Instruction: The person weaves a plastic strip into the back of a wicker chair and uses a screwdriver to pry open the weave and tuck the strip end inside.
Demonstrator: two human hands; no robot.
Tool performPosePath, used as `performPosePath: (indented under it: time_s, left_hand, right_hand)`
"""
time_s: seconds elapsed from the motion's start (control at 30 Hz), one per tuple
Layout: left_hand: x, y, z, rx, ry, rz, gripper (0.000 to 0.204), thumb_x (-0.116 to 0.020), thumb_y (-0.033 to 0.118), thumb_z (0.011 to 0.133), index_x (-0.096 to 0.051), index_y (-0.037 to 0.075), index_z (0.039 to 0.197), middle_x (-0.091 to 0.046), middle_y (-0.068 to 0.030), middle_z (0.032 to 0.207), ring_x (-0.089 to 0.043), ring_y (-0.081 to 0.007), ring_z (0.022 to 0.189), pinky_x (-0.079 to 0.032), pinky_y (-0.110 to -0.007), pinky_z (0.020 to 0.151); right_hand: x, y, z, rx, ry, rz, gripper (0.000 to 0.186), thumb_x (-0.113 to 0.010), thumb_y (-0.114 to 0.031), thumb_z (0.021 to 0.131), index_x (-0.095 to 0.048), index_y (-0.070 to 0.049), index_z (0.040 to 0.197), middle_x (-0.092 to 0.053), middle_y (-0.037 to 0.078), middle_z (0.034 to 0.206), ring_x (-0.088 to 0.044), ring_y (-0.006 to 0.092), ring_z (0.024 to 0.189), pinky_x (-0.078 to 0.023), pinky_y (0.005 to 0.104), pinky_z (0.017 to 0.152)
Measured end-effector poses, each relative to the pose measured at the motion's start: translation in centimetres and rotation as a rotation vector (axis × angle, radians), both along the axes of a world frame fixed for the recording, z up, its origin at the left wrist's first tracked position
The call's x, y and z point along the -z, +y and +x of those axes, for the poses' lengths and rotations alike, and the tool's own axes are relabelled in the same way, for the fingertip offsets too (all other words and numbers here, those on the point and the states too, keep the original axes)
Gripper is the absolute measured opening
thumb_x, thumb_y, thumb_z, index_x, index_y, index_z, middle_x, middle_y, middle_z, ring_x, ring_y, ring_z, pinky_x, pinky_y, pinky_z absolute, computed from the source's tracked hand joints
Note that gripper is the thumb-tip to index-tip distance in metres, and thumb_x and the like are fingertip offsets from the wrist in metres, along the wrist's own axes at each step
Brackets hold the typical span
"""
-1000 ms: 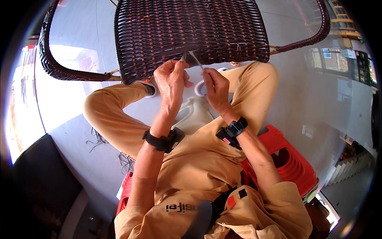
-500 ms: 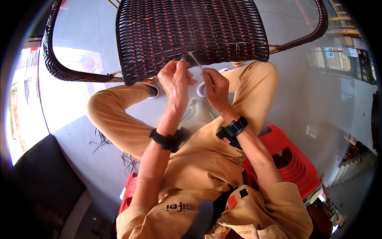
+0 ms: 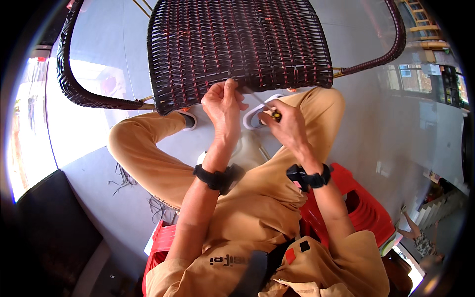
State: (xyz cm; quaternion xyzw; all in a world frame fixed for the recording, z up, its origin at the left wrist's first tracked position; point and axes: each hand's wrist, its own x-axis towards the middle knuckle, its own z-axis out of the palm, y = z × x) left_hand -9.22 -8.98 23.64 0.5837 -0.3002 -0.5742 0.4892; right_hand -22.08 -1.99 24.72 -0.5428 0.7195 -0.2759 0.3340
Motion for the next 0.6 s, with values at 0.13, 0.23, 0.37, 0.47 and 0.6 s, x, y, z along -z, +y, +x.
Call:
performPosePath:
  time_s: [0.13, 0.23, 0.37, 0.47, 0.6]
  left_hand:
    - [0.1, 0.0, 0.0, 0.003, -0.010, 0.023, 0.024, -0.059, 0.018, 0.089, -0.060, -0.004, 0.080, -0.053, -0.0043, 0.056, -0.045, -0.0078, 0.039, -0.045, -0.022, 0.037]
    - [0.0, -0.3, -0.1, 0.016, -0.010, 0.019, 0.024, -0.060, 0.017, 0.088, -0.061, -0.005, 0.079, -0.054, -0.0046, 0.056, -0.045, -0.0081, 0.039, -0.045, -0.022, 0.037]
    - [-0.4, -0.4, -0.2, 0.021, 0.006, 0.047, 0.024, -0.060, 0.017, 0.088, -0.061, -0.005, 0.078, -0.054, -0.0046, 0.056, -0.046, -0.0081, 0.039, -0.044, -0.021, 0.036]
    - [-0.3, -0.3, -0.3, 0.004, 0.011, 0.038, 0.024, -0.060, 0.016, 0.088, -0.061, -0.005, 0.078, -0.054, -0.0047, 0.056, -0.046, -0.0082, 0.040, -0.044, -0.022, 0.036]
    - [-0.1, -0.3, -0.2, 0.005, -0.020, 0.017, 0.023, -0.059, 0.015, 0.088, -0.061, -0.006, 0.079, -0.054, -0.0054, 0.056, -0.047, -0.0088, 0.040, -0.045, -0.022, 0.037]
  right_hand:
    - [-4.5, -3.7, -0.6, 0.007, -0.055, -0.106, 0.012, -0.065, -0.015, 0.079, -0.065, -0.005, 0.085, -0.062, 0.012, 0.067, -0.061, 0.0267, 0.061, -0.046, 0.0353, 0.055]
    - [-4.0, -8.4, 0.0, -0.237, 0.057, -0.326, 0.011, -0.064, -0.012, 0.077, -0.066, -0.007, 0.087, -0.059, 0.008, 0.080, -0.057, 0.0294, 0.069, -0.045, 0.0376, 0.060]
    - [-1.7, -12.4, 0.8, -0.508, 0.171, -0.384, 0.021, -0.065, -0.001, 0.070, -0.068, -0.008, 0.091, -0.058, 0.007, 0.089, -0.060, 0.0228, 0.083, -0.048, 0.0336, 0.073]
    - [-1.6, -13.5, 0.1, -0.659, 0.181, -0.400, 0.023, -0.064, -0.002, 0.069, -0.068, -0.008, 0.091, -0.059, 0.006, 0.090, -0.061, 0.0256, 0.083, -0.050, 0.0356, 0.071]
    - [-2.4, -14.4, 0.0, -0.815, 0.293, -0.351, 0.018, -0.064, -0.002, 0.070, -0.065, -0.005, 0.088, -0.060, 0.009, 0.086, -0.061, 0.0283, 0.082, -0.050, 0.0384, 0.070]
